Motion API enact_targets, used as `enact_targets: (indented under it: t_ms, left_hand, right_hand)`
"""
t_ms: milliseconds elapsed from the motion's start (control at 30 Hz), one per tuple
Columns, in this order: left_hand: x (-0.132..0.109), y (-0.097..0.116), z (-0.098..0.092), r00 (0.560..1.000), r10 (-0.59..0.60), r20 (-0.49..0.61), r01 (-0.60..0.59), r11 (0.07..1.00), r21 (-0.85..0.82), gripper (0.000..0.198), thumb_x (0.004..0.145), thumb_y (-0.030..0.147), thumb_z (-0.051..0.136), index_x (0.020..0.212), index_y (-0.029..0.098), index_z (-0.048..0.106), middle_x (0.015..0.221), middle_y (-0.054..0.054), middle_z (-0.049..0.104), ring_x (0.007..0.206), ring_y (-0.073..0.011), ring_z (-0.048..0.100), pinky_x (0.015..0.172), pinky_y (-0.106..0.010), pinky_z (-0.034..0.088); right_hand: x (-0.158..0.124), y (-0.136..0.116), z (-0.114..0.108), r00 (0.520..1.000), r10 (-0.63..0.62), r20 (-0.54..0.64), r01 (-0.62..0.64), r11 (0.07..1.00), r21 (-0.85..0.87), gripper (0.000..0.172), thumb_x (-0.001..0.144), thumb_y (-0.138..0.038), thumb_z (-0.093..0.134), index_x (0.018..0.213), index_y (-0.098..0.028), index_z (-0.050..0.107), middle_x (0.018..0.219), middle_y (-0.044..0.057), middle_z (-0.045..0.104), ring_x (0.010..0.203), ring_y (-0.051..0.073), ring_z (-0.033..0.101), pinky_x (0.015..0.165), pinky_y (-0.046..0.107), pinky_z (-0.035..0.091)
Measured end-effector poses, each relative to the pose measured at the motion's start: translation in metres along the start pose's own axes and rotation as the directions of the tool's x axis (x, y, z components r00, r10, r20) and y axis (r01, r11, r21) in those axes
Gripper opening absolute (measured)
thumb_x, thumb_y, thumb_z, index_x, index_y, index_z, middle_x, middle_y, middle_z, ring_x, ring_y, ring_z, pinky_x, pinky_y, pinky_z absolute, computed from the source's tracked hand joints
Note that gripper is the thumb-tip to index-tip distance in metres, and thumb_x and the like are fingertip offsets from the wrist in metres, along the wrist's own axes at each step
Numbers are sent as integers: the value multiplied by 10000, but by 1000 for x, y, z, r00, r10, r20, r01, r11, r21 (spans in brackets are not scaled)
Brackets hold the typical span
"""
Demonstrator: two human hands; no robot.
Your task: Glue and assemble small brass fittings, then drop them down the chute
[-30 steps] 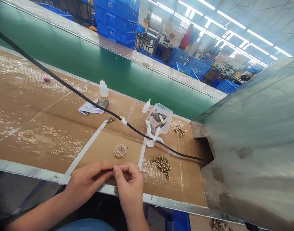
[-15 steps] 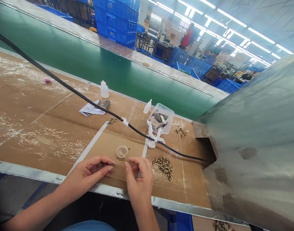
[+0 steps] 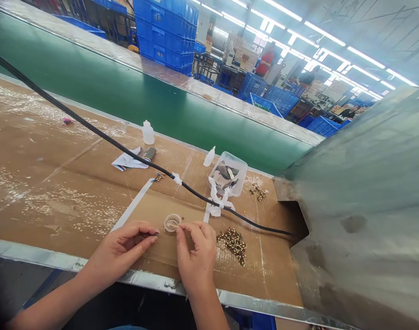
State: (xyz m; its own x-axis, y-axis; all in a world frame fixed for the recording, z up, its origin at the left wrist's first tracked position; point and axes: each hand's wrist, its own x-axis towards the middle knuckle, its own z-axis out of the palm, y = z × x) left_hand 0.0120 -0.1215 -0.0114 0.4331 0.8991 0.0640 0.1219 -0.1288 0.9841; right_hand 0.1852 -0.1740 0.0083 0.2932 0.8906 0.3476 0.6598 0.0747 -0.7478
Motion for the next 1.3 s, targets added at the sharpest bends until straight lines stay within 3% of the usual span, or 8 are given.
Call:
enact_targets:
  t_ms: [167,433,633,867,1133,1300]
  left_hand:
    - [-1,0,0,1000,6,5,-6,1000,-23,104,853,242,576,915,192,644,866,-29,635,801,-157,604,714,-238,484]
    - [-2,-3,1,1000,2,9,-2,999,-33,97,855,240,582,915,209,653,875,-20,651,826,-153,605,735,-229,477]
    - [-3,0,1,1000,-6,-7,6,999,-43,90,840,245,598,891,206,661,854,-19,657,800,-152,611,717,-225,483]
    - [-1,1,2,1000,21,-16,-22,999,-32,79,831,223,602,877,203,664,827,-16,656,772,-147,611,695,-218,488]
    - [-3,1,1,996,84,-4,-84,996,34,101,846,200,574,905,212,655,862,-13,651,805,-143,618,741,-223,496]
    - [-4,0,1,999,40,-15,-39,999,34,117,840,228,584,926,201,658,894,-32,658,816,-161,629,751,-247,515]
  right_hand:
    - [1,1,-1,1000,4,22,-4,1000,-6,122,897,-242,561,824,-206,652,823,21,621,817,183,562,743,304,402]
    - [2,-6,-18,994,107,-28,-101,981,168,139,905,-273,550,798,-197,596,773,-6,564,731,143,515,683,259,401]
    - [2,-23,-23,998,52,38,-58,981,183,138,897,-227,550,770,-197,594,751,-16,562,724,132,519,676,244,394]
    - [1,-26,-21,998,31,51,-39,987,154,137,890,-206,556,758,-199,594,745,-13,561,723,137,517,672,252,394]
    - [-1,-35,-23,987,-155,35,155,988,-1,87,877,-147,566,842,-211,614,817,19,582,797,175,523,710,312,389]
    - [-7,-40,-26,927,-361,104,367,929,-49,135,845,-83,597,895,-208,611,829,27,592,753,168,509,723,343,379]
